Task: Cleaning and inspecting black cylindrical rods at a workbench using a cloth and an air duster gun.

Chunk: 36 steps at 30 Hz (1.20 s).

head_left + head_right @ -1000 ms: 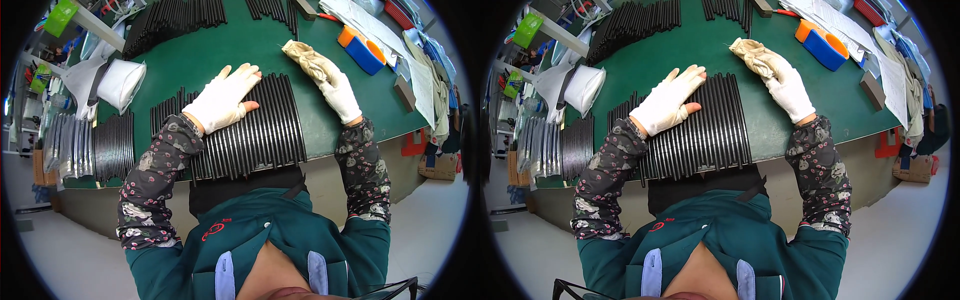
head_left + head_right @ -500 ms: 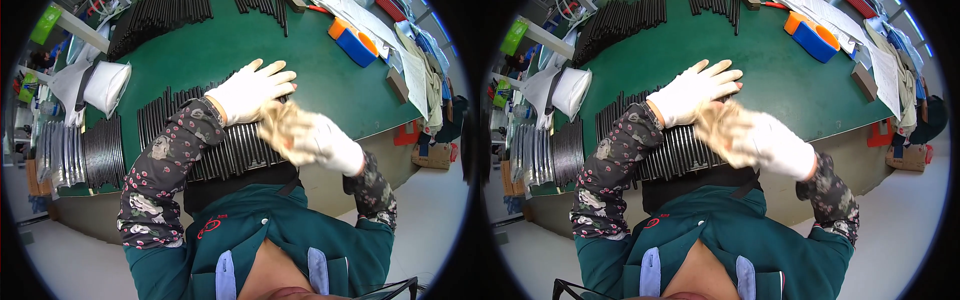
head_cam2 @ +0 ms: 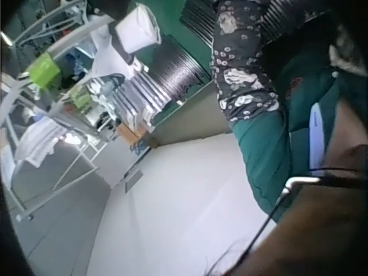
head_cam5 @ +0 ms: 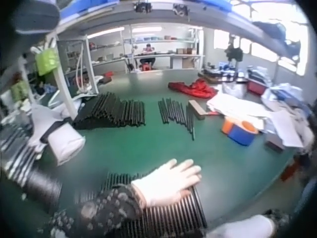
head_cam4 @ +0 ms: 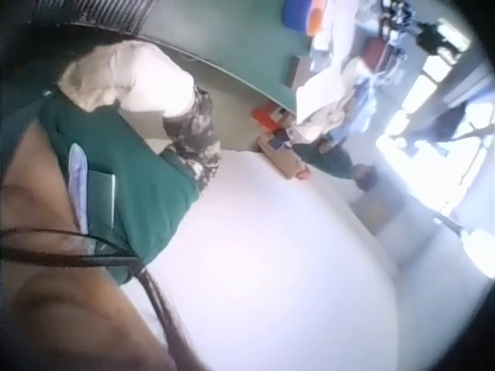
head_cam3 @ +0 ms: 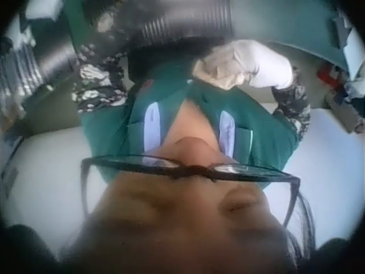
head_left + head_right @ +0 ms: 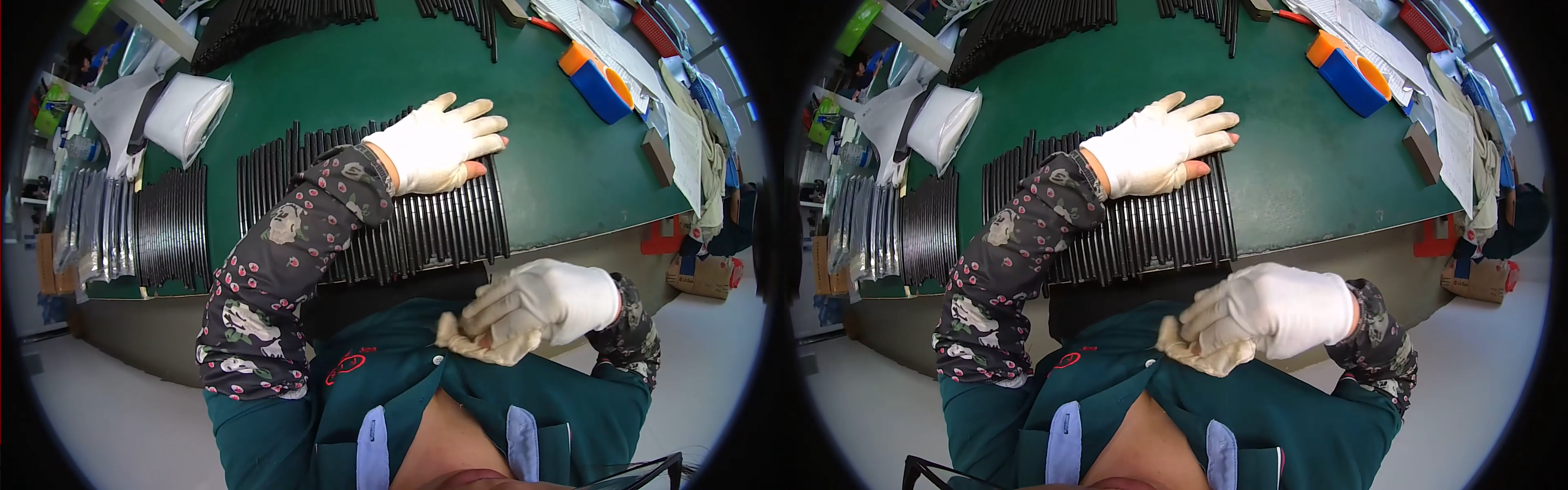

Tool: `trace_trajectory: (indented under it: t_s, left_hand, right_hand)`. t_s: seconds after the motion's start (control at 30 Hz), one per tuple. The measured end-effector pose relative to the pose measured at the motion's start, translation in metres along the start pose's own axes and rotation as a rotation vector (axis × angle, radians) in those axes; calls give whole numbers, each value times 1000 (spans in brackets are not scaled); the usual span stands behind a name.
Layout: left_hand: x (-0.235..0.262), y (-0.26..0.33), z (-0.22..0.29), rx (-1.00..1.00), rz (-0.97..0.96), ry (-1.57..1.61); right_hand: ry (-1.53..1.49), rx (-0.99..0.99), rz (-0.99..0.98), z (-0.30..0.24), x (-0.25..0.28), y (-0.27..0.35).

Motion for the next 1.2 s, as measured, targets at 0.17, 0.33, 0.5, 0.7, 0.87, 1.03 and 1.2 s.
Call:
trace_trajectory:
  t_s: [0.17,0.33,0.5,0.7,0.87,1.03,1.2]
  left_hand:
    - [0,5,-2,-49,80,-115]
    - [-5,-10,4,21,-42,-22]
    - [-10,-22,11,25,-63,-92]
    - [-18,-25,9,51,-53,-83]
    - [-11,-24,11,54,5,-84]
    - [24,-11,-15,140,128,-23]
    - [27,44,-58,232,19,-71]
  right_hand:
    - [486,-10,430,20,38,-2]
    - [-77,-137,-22,9,-11,8]
    - [230,-27,629,-4,73,22]
    - [158,-142,108,10,14,26]
    - [-27,-37,612,-16,60,45]
    - [164,-97,1057,-7,78,51]
    - [634,136,524,14,69,-12]
Point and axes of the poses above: each hand's wrist, its own y-axis away from the middle knuckle, its own x-axis out of the back of the hand, z = x × y, the point moved 5 cm from there along -y, towards the middle knuckle, and after that the axes turned 14 degrees about x, right-handed, at the moved point
